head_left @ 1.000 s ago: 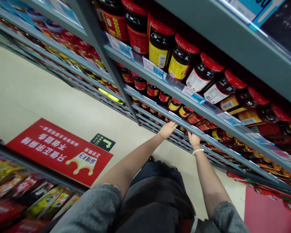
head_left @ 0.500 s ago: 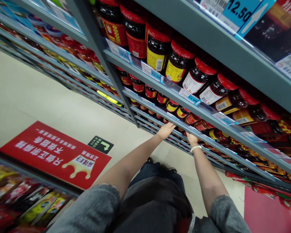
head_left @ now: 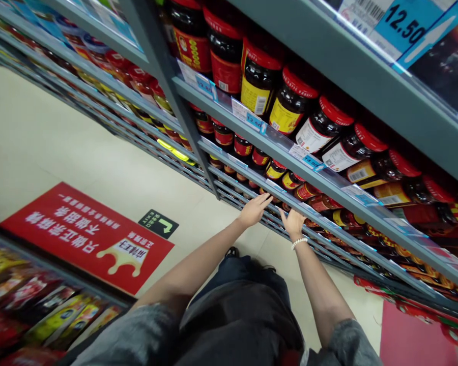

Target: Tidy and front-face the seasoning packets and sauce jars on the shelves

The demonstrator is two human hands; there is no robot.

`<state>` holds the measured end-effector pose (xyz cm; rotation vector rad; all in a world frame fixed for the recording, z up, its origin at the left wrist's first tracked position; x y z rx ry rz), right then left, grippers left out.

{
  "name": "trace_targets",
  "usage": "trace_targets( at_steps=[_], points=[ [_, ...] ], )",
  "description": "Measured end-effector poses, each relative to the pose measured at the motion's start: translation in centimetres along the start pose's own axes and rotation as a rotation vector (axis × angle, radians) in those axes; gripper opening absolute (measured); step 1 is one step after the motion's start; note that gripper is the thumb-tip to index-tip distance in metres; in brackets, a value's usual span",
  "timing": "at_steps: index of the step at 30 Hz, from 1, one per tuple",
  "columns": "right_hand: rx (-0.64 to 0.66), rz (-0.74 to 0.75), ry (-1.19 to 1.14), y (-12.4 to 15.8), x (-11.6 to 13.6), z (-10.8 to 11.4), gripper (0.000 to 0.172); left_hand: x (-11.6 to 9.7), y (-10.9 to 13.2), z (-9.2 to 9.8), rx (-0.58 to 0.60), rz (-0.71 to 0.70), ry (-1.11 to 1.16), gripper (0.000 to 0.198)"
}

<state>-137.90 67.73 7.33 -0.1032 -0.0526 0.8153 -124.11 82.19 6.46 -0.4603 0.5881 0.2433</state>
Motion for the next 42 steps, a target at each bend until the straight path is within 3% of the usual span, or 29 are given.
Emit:
trace_targets(
  at_steps=[3, 8, 11, 15, 19, 24, 28, 32, 35, 39, 42],
  points=[
    [0.005, 0.023, 0.007, -0.8, 2.9, -0.2, 0.067, 1.8, 5.1, 0.4, -0.036, 0.123, 0.007, 0.061],
    [-0.044, -0.209, -0.006, -3.7, 4.9, -1.1, 0.060, 3.4, 12.8, -0.2, 0.169, 0.211, -0.058, 0.056],
    [-0.007, -0.192, -0.005, -4.4, 4.6, -1.7, 0.052, 3.9, 14.7, 0.7, 0.190, 0.248, -0.089, 0.053],
    [0.014, -0.043, -0.025, -3.9, 3.7, -1.3, 0.047, 5.1, 15.3, 2.4, 0.127, 0.311, -0.107, 0.051],
    [0.030, 0.082, -0.036, -3.2, 3.4, -0.5, 0.043, 6.3, 14.7, 3.2, 0.073, 0.312, -0.116, 0.049],
    [-0.004, 0.043, -0.007, -3.7, 3.1, -0.5, 0.050, 6.4, 13.3, 3.3, 0.021, 0.267, -0.107, 0.048],
    [0.023, 0.042, 0.020, -4.2, 2.6, -1.2, 0.045, 5.7, 11.9, 2.6, 0.002, 0.262, -0.015, 0.048],
    [0.064, 0.095, 0.027, -3.9, 2.2, -1.1, 0.038, 5.1, 9.1, 0.8, -0.108, 0.347, 0.289, 0.050],
    [0.062, 0.100, 0.032, -2.9, 3.0, -0.5, 0.045, 5.1, 5.5, -1.3, -0.154, 0.378, 0.493, 0.059],
    [0.037, 0.099, 0.035, -1.7, 6.4, -0.1, 0.062, 5.4, 1.2, -3.8, -0.183, 0.350, 0.487, 0.069],
    [-0.024, -0.034, -0.006, -2.3, 8.8, -0.2, 0.067, 5.4, -0.1, -5.3, -0.198, 0.318, 0.461, 0.075]
  ],
)
Point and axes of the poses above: each hand's wrist, its own y-axis away from the middle knuckle, its own z-axis out of the back of the hand, x = y × z, the point moved 4 cm from there along -y, towards the middle knuckle, and after that the axes turned 3 degrees about -x, right-handed, at the moved point
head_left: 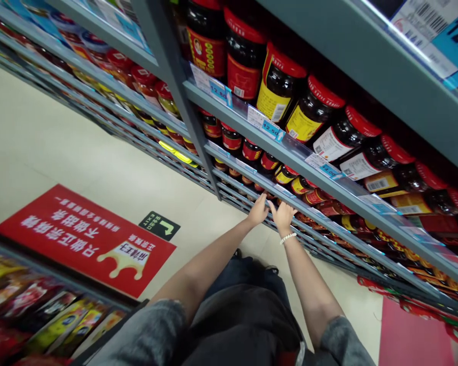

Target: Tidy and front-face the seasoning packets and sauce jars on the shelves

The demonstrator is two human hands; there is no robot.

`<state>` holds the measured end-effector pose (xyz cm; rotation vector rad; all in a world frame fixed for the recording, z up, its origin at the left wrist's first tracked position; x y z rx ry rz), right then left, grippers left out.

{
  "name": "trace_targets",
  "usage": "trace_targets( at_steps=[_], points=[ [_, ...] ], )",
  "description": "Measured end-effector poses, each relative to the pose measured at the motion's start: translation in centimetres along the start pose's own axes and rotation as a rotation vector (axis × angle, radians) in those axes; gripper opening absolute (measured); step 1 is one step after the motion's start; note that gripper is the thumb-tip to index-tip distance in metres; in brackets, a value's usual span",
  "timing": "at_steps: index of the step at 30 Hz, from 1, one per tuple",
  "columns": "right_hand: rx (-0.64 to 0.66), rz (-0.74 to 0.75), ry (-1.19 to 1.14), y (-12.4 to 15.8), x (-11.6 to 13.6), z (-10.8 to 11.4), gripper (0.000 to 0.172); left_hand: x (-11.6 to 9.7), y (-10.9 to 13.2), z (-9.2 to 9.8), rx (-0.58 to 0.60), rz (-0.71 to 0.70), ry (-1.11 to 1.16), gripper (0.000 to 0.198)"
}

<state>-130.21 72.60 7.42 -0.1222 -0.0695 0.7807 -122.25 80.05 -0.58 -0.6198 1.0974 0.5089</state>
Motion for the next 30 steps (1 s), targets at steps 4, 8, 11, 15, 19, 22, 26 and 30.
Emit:
trace_targets(
  at_steps=[4, 8, 11, 15, 19, 22, 26, 30],
  points=[
    [-0.008, -0.191, -0.057, -1.6, 1.6, -0.7, 0.053, -0.1, 1.3, -0.7, 0.043, -0.058, -0.022, 0.082],
    [0.027, -0.198, -0.065, -2.3, 1.1, -1.3, 0.034, -0.6, 1.9, 2.1, -0.010, -0.070, -0.059, 0.072],
    [0.031, -0.166, -0.070, -2.0, 0.4, -1.3, 0.034, -0.8, 0.4, 5.7, -0.177, -0.002, -0.110, 0.058],
    [-0.004, -0.135, -0.081, -2.1, 0.7, -0.8, 0.053, -1.6, -3.0, 8.1, -0.232, 0.011, -0.169, 0.042],
    [0.018, -0.186, -0.048, -3.3, 1.8, -1.0, 0.056, -2.0, -5.2, 7.4, -0.063, 0.052, -0.461, 0.038],
    [0.054, -0.163, -0.040, -4.0, 1.9, -1.5, 0.042, -1.8, -5.8, 6.9, 0.068, 0.090, -0.599, 0.030],
    [0.078, -0.058, -0.052, -3.7, 1.2, -1.4, 0.040, -1.2, -6.4, 7.4, 0.248, 0.102, -0.695, 0.028],
    [0.108, 0.049, -0.061, -3.2, 0.8, -1.0, 0.036, -0.9, -7.3, 8.3, 0.351, 0.062, -0.741, 0.030]
  ],
)
Point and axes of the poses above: each hand's wrist, its own y-axis away from the middle knuckle, its own z-axis out of the back of the hand, x = y × z, the point moved 4 cm from there along -y, towards the middle knuckle, and after that the axes turned 3 degrees about -x, right-handed, at the moved point
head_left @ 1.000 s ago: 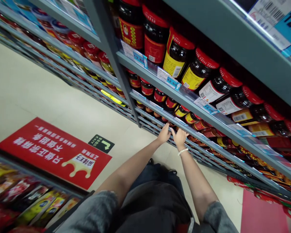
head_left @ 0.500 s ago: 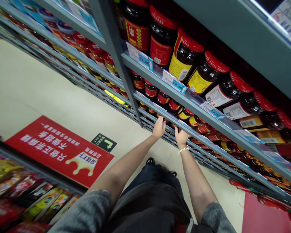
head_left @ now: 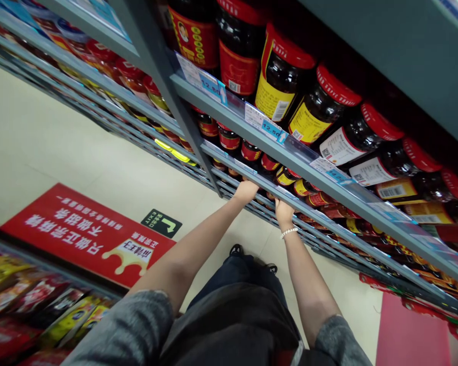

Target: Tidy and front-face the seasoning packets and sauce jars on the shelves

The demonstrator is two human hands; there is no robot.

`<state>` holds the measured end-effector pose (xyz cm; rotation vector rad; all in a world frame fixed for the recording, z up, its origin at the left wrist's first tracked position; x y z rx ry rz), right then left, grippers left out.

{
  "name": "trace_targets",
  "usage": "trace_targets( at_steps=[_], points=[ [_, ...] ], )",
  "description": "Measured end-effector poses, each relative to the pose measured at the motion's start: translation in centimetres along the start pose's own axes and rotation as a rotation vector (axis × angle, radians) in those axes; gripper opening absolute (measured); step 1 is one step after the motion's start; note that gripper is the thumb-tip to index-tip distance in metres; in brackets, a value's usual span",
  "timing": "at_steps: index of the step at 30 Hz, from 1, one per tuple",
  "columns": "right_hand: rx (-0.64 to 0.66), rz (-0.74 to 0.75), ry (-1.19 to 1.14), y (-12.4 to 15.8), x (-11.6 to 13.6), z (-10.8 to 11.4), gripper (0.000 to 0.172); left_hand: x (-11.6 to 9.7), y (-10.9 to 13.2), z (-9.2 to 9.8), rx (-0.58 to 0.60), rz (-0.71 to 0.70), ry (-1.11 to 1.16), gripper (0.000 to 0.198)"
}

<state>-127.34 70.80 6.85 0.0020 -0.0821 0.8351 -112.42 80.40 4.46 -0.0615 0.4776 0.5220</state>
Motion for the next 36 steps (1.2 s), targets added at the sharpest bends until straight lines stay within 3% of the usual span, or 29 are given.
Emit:
trace_targets(
  at_steps=[9, 14, 17, 24, 28, 31, 33, 36],
  points=[
    [0.026, 0.008, 0.018, 0.1, -0.3, -0.2, 0.042, -1.9, -0.1, 0.5, -0.001, -0.060, -0.068, 0.033],
    [0.062, -0.017, 0.025, 0.1, -0.2, 0.0, 0.043, -0.9, 0.7, 0.7, 0.039, -0.161, -0.056, 0.030],
    [0.069, -0.021, 0.025, 0.1, -0.1, 0.2, 0.043, -0.6, 0.7, 0.5, 0.050, -0.153, -0.070, 0.028],
    [0.086, -0.014, 0.035, 0.1, -0.2, 0.2, 0.045, -2.2, 1.2, -0.1, -0.033, -0.111, -0.126, 0.043],
    [0.089, -0.008, 0.040, 0.1, -0.2, 0.4, 0.045, -0.8, 4.3, -1.0, -0.053, -0.231, -0.115, 0.055],
    [0.094, 0.001, 0.048, 0.0, -0.2, 0.3, 0.043, 1.4, 6.0, -1.6, -0.129, -0.225, -0.089, 0.065],
    [0.090, 0.007, 0.055, 0.0, -0.3, 0.1, 0.044, 2.3, 6.2, -1.8, -0.164, -0.177, -0.084, 0.065],
    [0.070, 0.018, 0.059, 0.1, -0.4, 0.1, 0.047, 1.8, 5.2, -1.5, -0.157, -0.154, -0.067, 0.059]
  ],
)
Point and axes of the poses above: each hand's wrist, its own y-axis away from the middle knuckle, its own z-axis out of the back of the hand, x = y × z, the point moved 4 cm from there along -y, towards the middle knuckle, and after that the axes turned 3 degrees about -x, right-handed, at the moved point
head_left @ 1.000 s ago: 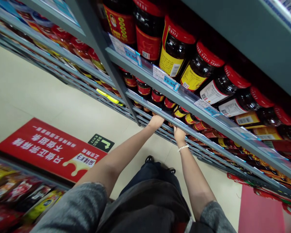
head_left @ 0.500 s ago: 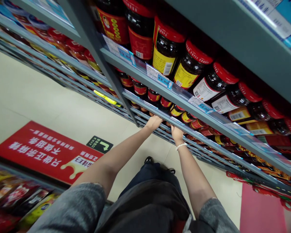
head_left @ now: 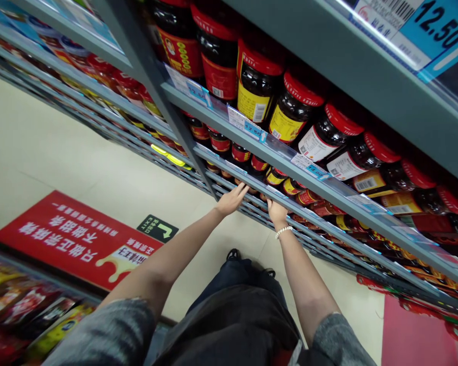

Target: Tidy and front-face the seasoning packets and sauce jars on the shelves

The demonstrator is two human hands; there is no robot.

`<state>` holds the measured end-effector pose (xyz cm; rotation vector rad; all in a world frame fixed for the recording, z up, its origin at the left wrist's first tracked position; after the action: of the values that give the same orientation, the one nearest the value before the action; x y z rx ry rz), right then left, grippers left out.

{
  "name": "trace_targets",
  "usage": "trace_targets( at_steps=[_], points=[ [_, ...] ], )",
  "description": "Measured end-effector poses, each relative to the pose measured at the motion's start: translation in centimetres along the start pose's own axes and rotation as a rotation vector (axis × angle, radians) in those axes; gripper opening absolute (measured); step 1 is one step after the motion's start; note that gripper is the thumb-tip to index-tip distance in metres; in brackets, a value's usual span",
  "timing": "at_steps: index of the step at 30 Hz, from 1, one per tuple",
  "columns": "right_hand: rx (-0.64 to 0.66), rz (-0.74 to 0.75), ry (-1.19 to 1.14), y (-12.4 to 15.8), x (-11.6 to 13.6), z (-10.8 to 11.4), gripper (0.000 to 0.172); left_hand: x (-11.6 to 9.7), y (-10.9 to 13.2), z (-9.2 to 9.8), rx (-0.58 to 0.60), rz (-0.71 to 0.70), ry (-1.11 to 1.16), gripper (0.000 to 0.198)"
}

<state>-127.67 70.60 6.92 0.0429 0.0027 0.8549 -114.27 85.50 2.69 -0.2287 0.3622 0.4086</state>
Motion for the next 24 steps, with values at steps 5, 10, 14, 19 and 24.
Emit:
trace_targets(
  at_steps=[5, 10, 14, 19, 24],
  points=[
    [-0.037, 0.021, 0.010, 0.1, -0.2, 0.2, 0.059, -2.9, -1.3, 0.2, -0.005, 0.012, 0.031, 0.053],
    [-0.059, 0.050, 0.034, 0.1, -0.4, 0.0, 0.063, -2.4, 0.6, 0.7, -0.343, 0.222, 0.222, 0.050],
    [-0.072, 0.053, 0.061, 0.2, -0.5, -0.2, 0.069, 0.2, 0.3, 2.0, -0.592, 0.368, 0.337, 0.049],
    [-0.070, 0.058, 0.087, 0.3, -0.3, -0.2, 0.070, 1.9, -3.1, 2.1, -0.392, 0.242, 0.198, 0.035],
    [-0.069, 0.064, 0.095, 0.4, -0.2, 0.1, 0.071, 2.9, -4.5, 1.7, -0.242, 0.182, 0.097, 0.021]
  ],
)
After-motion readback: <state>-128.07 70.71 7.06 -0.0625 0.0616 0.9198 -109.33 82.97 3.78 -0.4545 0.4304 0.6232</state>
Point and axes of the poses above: each hand's wrist, its own y-axis away from the middle knuckle, its own z-axis out of the back of the hand, x = y × z, the point moved 4 cm from there along -y, towards the middle knuckle, and after that the axes turned 3 degrees about -x, right-handed, at the moved point
